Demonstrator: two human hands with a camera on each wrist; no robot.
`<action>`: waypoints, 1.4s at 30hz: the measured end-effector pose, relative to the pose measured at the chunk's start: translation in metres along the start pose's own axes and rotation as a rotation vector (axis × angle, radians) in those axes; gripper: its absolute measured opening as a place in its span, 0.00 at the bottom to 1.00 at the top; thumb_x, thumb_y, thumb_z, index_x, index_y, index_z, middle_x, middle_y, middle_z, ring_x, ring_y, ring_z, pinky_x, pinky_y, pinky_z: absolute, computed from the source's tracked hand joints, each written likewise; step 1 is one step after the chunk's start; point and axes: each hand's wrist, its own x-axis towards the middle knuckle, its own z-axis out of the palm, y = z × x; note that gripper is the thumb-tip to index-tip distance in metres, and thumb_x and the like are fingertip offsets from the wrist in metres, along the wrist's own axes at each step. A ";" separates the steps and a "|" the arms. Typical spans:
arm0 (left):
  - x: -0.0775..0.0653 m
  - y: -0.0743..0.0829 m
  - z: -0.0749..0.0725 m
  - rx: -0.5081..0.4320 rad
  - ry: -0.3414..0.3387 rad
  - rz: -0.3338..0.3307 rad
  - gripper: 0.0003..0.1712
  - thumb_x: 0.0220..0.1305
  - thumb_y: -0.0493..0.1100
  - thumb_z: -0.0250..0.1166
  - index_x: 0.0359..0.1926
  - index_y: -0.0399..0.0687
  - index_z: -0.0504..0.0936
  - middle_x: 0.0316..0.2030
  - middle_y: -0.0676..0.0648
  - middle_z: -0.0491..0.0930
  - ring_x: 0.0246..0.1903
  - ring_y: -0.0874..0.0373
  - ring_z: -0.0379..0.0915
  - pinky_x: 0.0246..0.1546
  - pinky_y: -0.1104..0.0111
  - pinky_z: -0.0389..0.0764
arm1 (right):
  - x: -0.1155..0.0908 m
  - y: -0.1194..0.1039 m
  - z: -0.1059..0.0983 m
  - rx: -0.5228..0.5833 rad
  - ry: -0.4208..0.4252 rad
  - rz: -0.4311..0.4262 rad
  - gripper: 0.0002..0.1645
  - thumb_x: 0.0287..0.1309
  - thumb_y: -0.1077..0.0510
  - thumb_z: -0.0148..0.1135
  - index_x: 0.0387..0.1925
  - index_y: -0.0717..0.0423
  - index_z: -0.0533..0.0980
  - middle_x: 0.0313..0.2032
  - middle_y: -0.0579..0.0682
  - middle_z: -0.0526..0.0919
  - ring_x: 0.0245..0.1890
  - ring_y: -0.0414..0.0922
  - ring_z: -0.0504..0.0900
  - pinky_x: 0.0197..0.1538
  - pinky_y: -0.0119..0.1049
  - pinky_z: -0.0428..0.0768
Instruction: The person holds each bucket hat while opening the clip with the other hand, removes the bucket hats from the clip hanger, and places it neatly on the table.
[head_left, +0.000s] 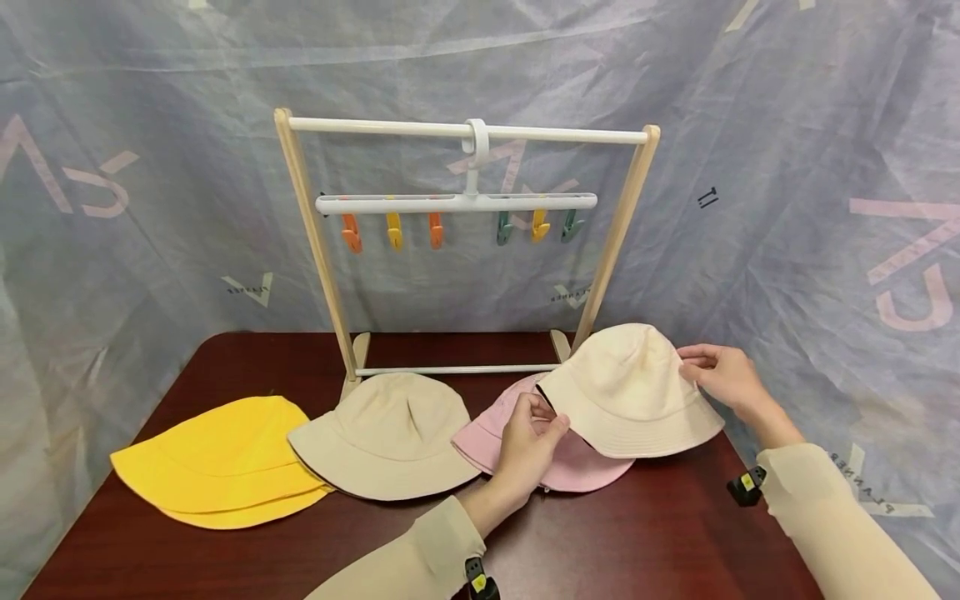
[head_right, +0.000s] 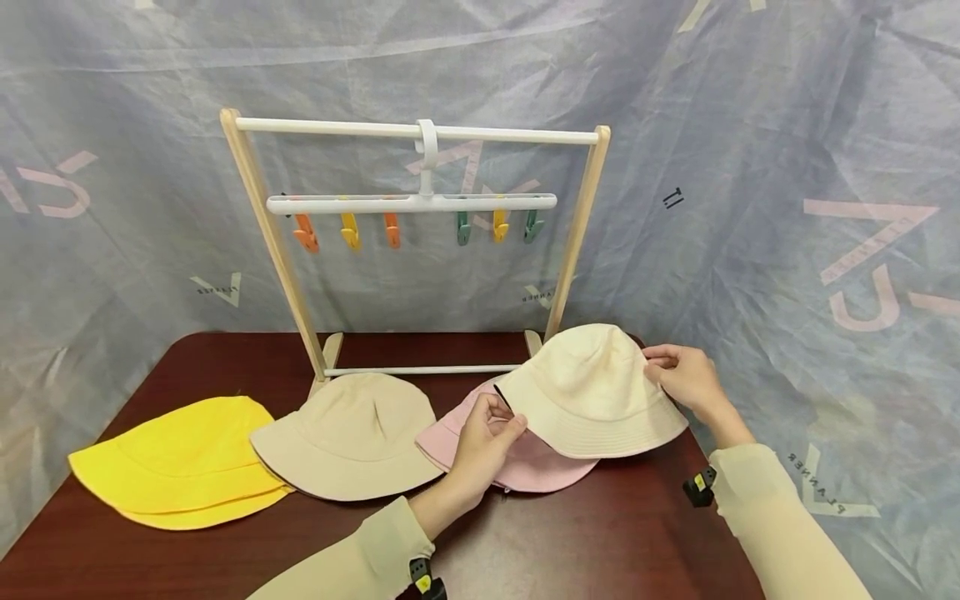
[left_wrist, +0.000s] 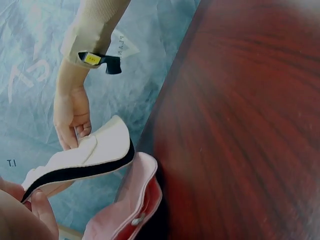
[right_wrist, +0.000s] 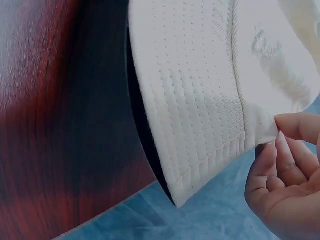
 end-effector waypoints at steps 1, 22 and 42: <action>-0.001 0.000 0.002 -0.011 0.001 -0.004 0.14 0.61 0.40 0.68 0.44 0.47 0.72 0.41 0.48 0.77 0.37 0.59 0.79 0.39 0.70 0.81 | 0.001 0.000 -0.001 -0.016 -0.004 -0.003 0.21 0.65 0.51 0.62 0.54 0.59 0.79 0.43 0.59 0.85 0.36 0.42 0.82 0.33 0.31 0.79; -0.017 -0.020 0.029 -0.184 -0.023 -0.145 0.13 0.61 0.35 0.66 0.42 0.41 0.70 0.38 0.45 0.76 0.35 0.52 0.81 0.44 0.54 0.82 | 0.001 0.029 0.006 -0.095 -0.164 0.014 0.21 0.66 0.55 0.58 0.57 0.59 0.77 0.44 0.59 0.84 0.38 0.51 0.83 0.36 0.40 0.80; -0.018 -0.035 0.036 -0.031 0.014 -0.165 0.13 0.60 0.35 0.67 0.40 0.42 0.70 0.32 0.47 0.77 0.30 0.55 0.82 0.35 0.62 0.84 | -0.002 0.058 0.038 -0.099 -0.127 -0.051 0.16 0.66 0.56 0.61 0.53 0.57 0.80 0.41 0.55 0.86 0.38 0.49 0.84 0.39 0.43 0.81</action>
